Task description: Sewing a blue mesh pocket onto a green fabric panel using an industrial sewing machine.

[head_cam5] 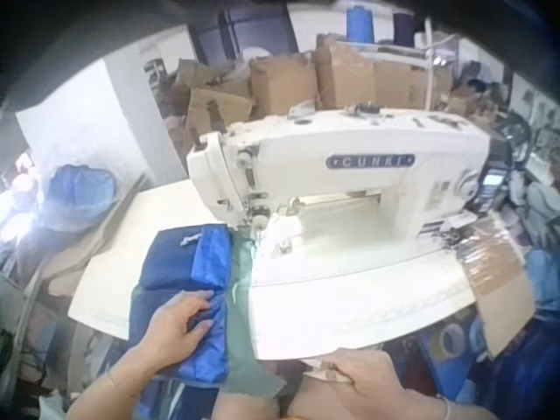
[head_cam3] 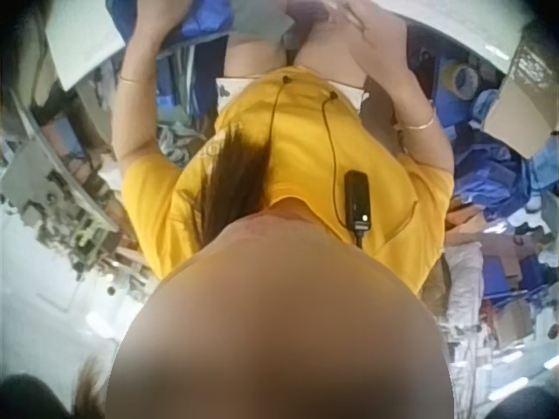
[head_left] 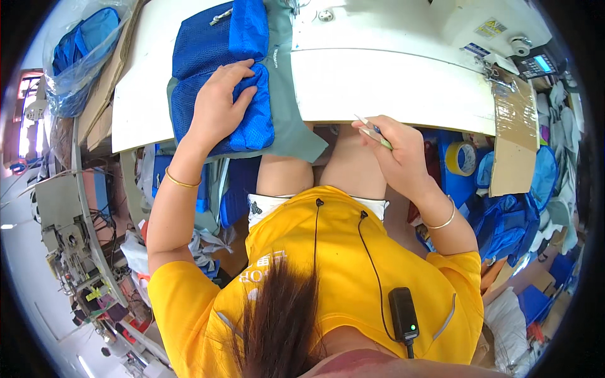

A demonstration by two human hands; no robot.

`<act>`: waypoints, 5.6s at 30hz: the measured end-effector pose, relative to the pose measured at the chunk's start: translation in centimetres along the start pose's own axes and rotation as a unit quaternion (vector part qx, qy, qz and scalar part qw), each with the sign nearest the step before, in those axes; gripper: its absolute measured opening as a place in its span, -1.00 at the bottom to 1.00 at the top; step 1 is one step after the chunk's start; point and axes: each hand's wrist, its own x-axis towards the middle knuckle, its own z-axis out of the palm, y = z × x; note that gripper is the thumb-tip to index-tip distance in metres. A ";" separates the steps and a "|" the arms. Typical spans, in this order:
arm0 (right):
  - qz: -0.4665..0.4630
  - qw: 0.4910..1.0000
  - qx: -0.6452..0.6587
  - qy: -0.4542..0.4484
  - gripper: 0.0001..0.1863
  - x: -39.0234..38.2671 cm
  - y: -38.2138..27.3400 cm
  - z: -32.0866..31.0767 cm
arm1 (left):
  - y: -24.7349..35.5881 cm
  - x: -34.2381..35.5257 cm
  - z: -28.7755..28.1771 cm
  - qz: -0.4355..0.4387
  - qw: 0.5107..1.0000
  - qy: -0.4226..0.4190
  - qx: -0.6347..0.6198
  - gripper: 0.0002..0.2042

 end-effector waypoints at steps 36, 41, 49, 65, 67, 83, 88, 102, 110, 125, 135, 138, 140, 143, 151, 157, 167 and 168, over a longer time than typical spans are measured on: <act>-0.195 0.943 -0.209 -0.168 -0.52 14.8 2.8 0.6 | 0.4 7.3 -0.4 0.238 0.955 -0.148 0.096 -0.40; -0.229 0.938 -0.208 -0.158 -0.65 16.8 3.9 0.5 | 0.0 7.9 0.6 0.209 0.961 -0.110 0.144 -0.32; -0.162 0.938 -0.207 -0.228 -0.67 19.7 5.3 -0.6 | -1.4 10.9 0.4 0.218 0.961 -0.117 0.122 -0.31; -0.192 0.923 -0.281 -0.179 -0.64 16.1 2.6 -1.3 | -4.3 13.4 1.3 0.220 0.972 -0.056 0.060 -0.32; -0.202 0.921 -0.277 -0.184 -0.66 16.9 3.0 -1.4 | -4.6 13.2 1.2 0.215 0.974 -0.046 0.061 -0.32; -0.154 0.925 -0.247 -0.242 -0.67 15.0 1.6 -2.1 | -3.6 10.9 1.6 0.218 0.975 -0.042 0.029 -0.30; -0.148 0.924 -0.252 -0.247 -0.69 15.1 1.6 -1.9 | -3.8 10.8 1.7 0.216 0.976 -0.034 0.021 -0.30; -0.162 0.927 -0.278 -0.193 -0.69 19.8 4.6 -2.1 | -5.9 16.0 1.7 0.212 0.977 -0.022 0.018 -0.43; -0.259 0.919 -0.273 -0.120 -0.55 16.2 1.8 -0.8 | -4.4 14.5 -1.3 0.204 0.978 -0.013 0.036 -0.73; -0.247 0.893 -0.367 -0.086 -0.63 16.9 5.3 -0.1 | -5.7 12.9 1.6 0.307 0.951 -0.019 0.041 -0.73; -0.194 0.914 -0.340 -0.108 -0.69 15.0 3.7 0.3 | 0.0 10.9 2.8 0.214 0.974 0.033 0.065 -0.78; -0.171 0.925 -0.326 -0.098 -0.66 14.6 3.7 0.8 | 0.7 10.4 3.8 0.207 0.975 0.057 0.052 -0.77; -0.224 0.909 -0.343 -0.075 -0.62 14.5 4.0 1.0 | 0.6 9.9 4.6 0.208 0.975 0.060 0.041 -0.82; -0.199 0.928 -0.306 -0.071 -0.62 14.3 4.2 1.1 | 0.3 9.9 5.3 0.198 0.978 0.063 0.019 -0.88; -0.227 0.916 -0.319 -0.093 -0.67 13.9 3.9 0.4 | -3.2 10.8 3.4 -0.166 0.781 0.023 -0.601 -0.87; -0.248 0.909 -0.322 -0.094 -0.67 14.0 3.5 0.2 | -2.9 11.2 2.0 -0.174 0.743 -0.016 -0.647 -0.84; -0.136 0.920 -0.359 0.080 -0.62 16.7 2.1 2.2 | -2.6 10.4 3.2 -0.165 0.737 -0.035 -0.654 -0.85; -0.145 0.909 -0.384 0.075 -0.59 16.7 2.3 2.7 | -2.7 10.4 3.3 -0.152 0.734 -0.037 -0.661 -0.85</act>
